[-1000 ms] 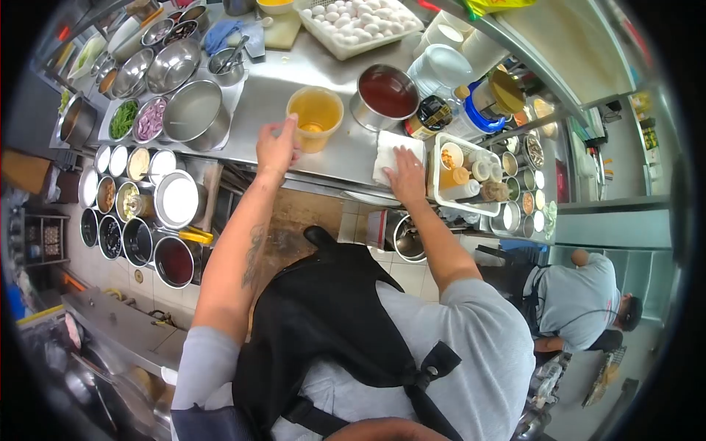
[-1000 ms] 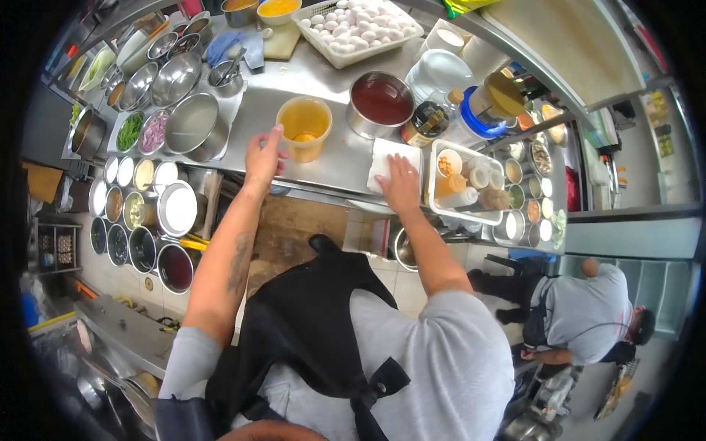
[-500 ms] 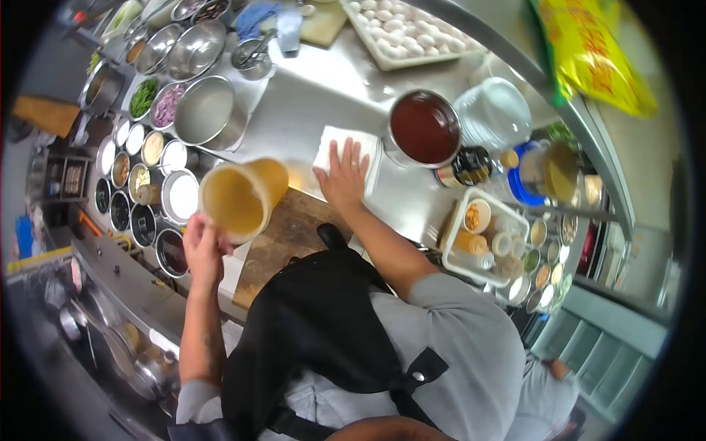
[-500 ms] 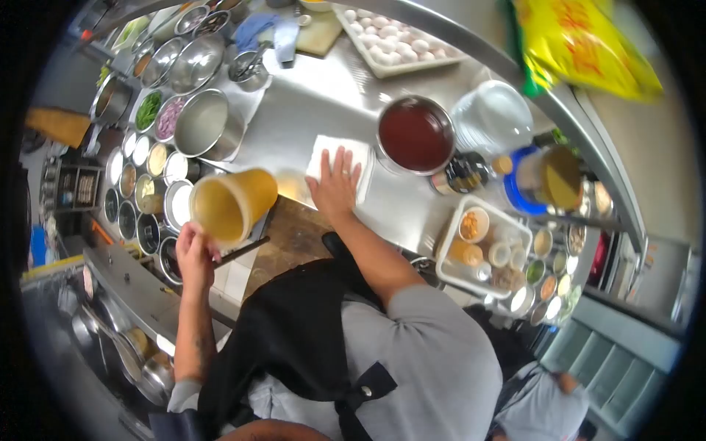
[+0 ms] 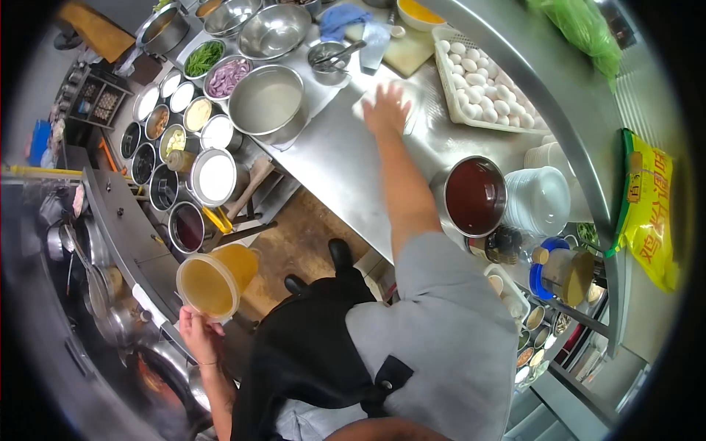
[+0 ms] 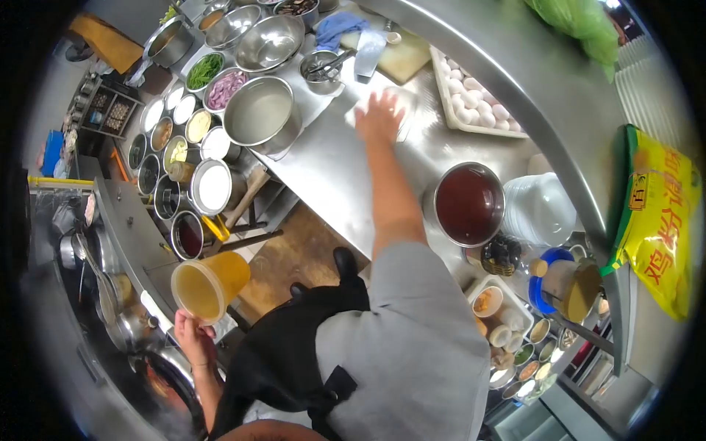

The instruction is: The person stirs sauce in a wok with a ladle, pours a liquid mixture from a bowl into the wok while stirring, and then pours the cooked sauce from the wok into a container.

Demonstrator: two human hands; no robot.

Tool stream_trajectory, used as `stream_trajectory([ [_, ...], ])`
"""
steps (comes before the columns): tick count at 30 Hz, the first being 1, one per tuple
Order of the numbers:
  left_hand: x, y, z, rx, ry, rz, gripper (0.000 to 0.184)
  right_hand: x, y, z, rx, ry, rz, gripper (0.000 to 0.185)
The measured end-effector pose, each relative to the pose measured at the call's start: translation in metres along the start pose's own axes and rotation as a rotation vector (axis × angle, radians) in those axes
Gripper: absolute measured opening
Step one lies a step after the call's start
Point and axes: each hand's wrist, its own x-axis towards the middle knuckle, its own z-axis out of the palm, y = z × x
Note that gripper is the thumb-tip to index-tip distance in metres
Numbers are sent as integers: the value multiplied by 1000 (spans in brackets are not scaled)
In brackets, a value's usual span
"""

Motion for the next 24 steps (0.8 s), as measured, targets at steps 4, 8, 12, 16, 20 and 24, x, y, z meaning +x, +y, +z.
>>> stream_trajectory([
  [4,5,-10,-13,-29,-5,-7,2,-40,41,-21,150,-127,-484,66],
  [8,1,-5,-28,-32,-10,20,3,6,44,-14,11,164,86,74],
  [12,-5,-6,-33,-61,9,-2,3,-15,-40,12,-66,38,21,78],
  [16,6,-16,-41,-39,-23,-27,3,-157,-62,-27,162,-115,-526,75],
  [20,-9,-13,-57,-6,27,-31,6,-132,41,-28,75,-63,-540,71],
  [24,-12,-18,-69,-50,29,-2,5,-66,32,-18,-35,105,114,72],
])
